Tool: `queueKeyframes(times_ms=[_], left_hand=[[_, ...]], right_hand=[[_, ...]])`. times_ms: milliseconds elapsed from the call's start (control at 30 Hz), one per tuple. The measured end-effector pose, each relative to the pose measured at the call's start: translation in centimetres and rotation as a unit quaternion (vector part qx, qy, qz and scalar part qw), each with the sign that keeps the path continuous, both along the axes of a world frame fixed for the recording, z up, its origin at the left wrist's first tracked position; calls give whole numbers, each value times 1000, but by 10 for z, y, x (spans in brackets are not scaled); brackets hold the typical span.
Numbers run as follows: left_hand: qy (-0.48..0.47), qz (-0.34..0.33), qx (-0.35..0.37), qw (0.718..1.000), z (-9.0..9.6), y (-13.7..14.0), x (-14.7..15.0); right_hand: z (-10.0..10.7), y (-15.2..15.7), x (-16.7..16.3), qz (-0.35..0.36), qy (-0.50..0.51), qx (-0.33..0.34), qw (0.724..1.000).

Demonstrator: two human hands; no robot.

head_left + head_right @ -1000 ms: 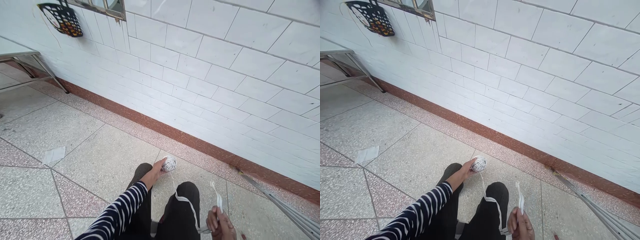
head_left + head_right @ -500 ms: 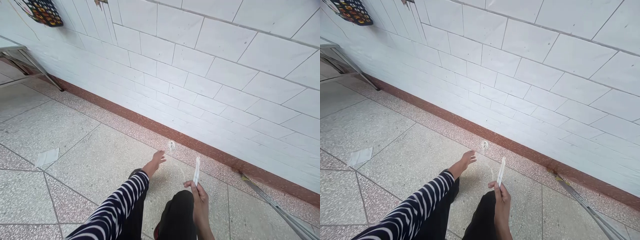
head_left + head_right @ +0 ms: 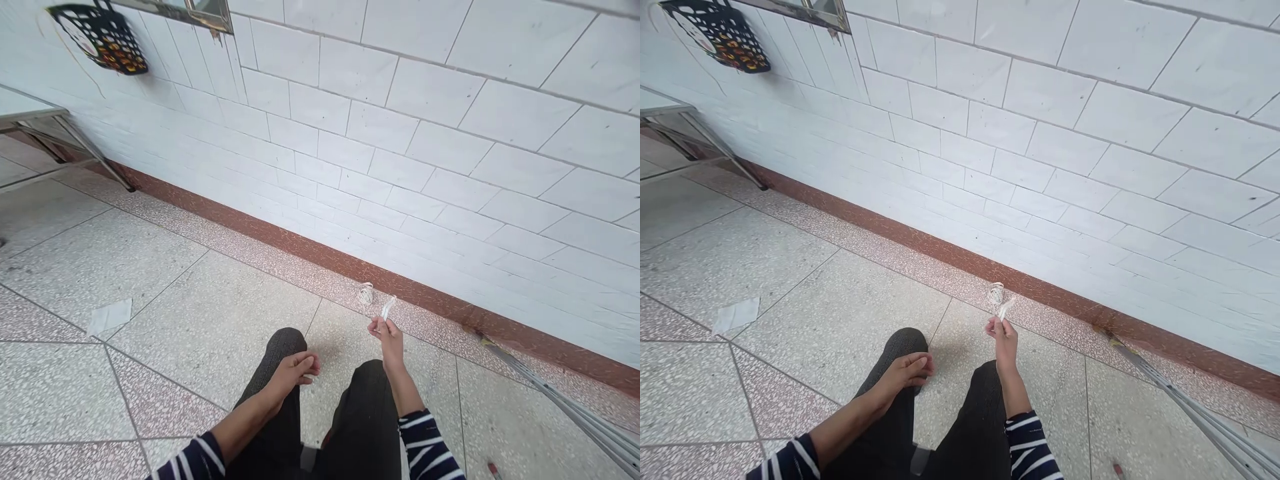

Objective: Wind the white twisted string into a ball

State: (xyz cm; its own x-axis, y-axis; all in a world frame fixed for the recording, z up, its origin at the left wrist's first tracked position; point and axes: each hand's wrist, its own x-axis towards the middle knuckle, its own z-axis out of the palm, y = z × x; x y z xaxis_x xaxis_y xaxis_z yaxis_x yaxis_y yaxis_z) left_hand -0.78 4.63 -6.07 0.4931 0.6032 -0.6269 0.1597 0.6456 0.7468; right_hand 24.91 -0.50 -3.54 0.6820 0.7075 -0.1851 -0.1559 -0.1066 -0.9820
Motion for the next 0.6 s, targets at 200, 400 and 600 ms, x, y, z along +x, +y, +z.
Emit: queueKeyframes(times_ms=[200, 400, 600], left_hand=[[-45, -27, 182, 982, 48, 8, 45], [-62, -88, 117, 987, 47, -2, 68], [-105, -40, 203, 973, 79, 4, 39]], right_hand=[[13, -19, -53, 81, -81, -17, 993], [4, -45, -114, 129, -130, -23, 983], [13, -53, -126, 129, -159, -10, 979]])
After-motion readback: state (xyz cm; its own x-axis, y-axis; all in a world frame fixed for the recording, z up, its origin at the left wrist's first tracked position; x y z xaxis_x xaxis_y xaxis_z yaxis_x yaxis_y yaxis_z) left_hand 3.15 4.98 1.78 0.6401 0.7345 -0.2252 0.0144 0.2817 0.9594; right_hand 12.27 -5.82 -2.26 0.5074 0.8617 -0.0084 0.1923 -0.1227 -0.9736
